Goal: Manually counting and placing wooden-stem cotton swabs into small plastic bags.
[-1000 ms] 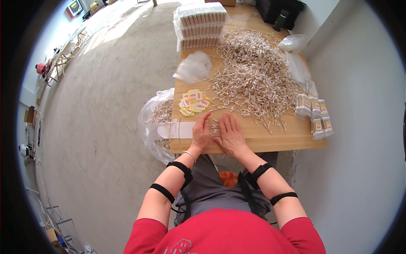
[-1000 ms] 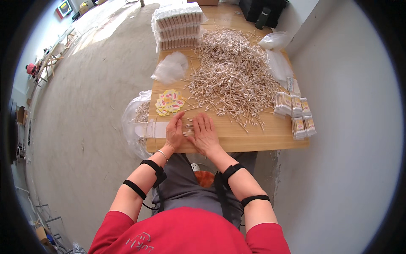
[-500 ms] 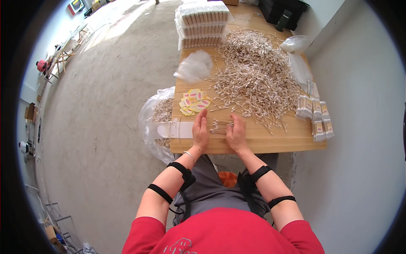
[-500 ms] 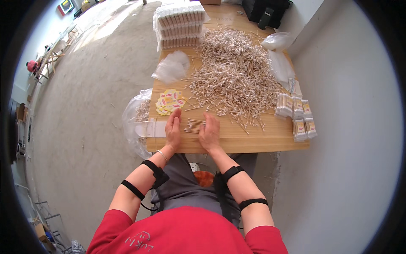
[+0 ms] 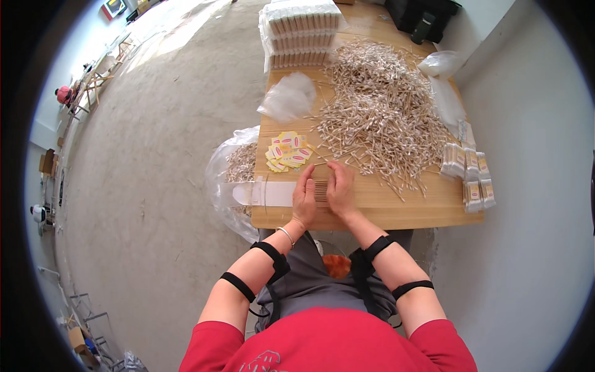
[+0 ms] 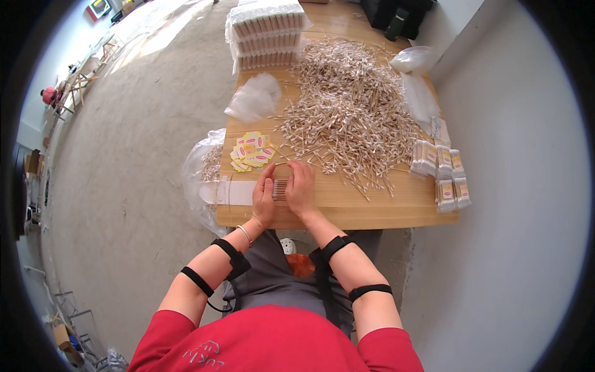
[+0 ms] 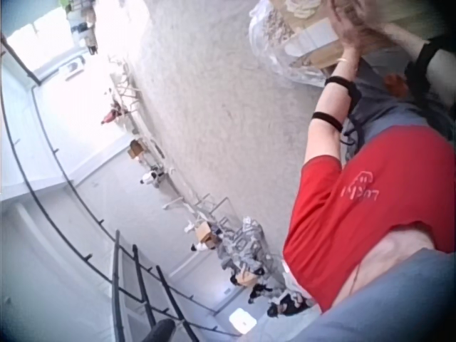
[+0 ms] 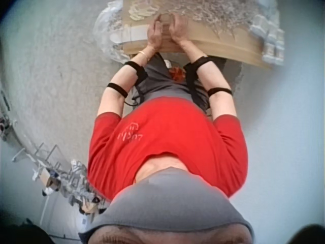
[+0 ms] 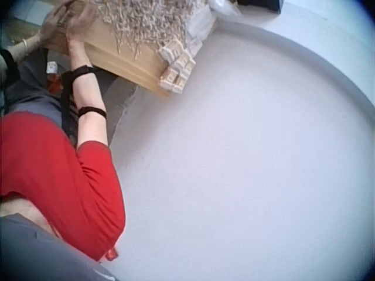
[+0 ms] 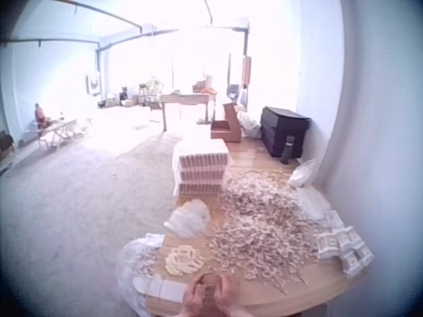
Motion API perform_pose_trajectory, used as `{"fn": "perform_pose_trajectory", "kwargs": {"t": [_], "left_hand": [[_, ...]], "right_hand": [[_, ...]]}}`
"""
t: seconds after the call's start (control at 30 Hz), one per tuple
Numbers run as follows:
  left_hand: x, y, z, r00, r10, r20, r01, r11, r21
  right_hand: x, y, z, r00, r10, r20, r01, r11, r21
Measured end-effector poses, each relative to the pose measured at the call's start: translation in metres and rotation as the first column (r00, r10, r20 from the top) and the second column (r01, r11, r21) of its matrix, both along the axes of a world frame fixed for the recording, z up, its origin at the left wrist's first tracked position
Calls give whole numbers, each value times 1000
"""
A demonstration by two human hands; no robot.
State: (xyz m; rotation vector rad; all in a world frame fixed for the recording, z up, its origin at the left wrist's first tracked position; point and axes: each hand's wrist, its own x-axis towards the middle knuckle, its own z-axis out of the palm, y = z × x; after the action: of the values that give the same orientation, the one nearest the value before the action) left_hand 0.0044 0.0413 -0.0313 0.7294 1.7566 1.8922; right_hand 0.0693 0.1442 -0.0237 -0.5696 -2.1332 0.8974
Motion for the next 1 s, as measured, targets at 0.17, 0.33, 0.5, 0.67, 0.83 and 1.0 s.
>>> {"fn": "perform_pose_trajectory", "kwargs": {"t": [0.17,0.33,0.5,0.67,0.83,1.0], "left_hand": [[3,5,-2,994,93,61,-100,988,116],[2,6,-3,984,111,137,-137,972,191],[1,7,1,989,134,63,-140,985,105],[2,8,-1,982,143,122,-163,972,170],[-2,7,-6,986,95,136,-114,983,142],[-4,3,-7,990,-4,144,-12,994,109]], "right_hand": [[-10,31,19,956,-146,254,55,941,334],[-9,38,13,924,-107,367,-41,927,373],[0,39,7,951,-8,308,-114,920,376],[12,34,12,933,67,354,-184,933,310],[28,20,11,989,68,132,-57,995,-81],[19,-13,0,998,-54,-35,41,953,-301]]}}
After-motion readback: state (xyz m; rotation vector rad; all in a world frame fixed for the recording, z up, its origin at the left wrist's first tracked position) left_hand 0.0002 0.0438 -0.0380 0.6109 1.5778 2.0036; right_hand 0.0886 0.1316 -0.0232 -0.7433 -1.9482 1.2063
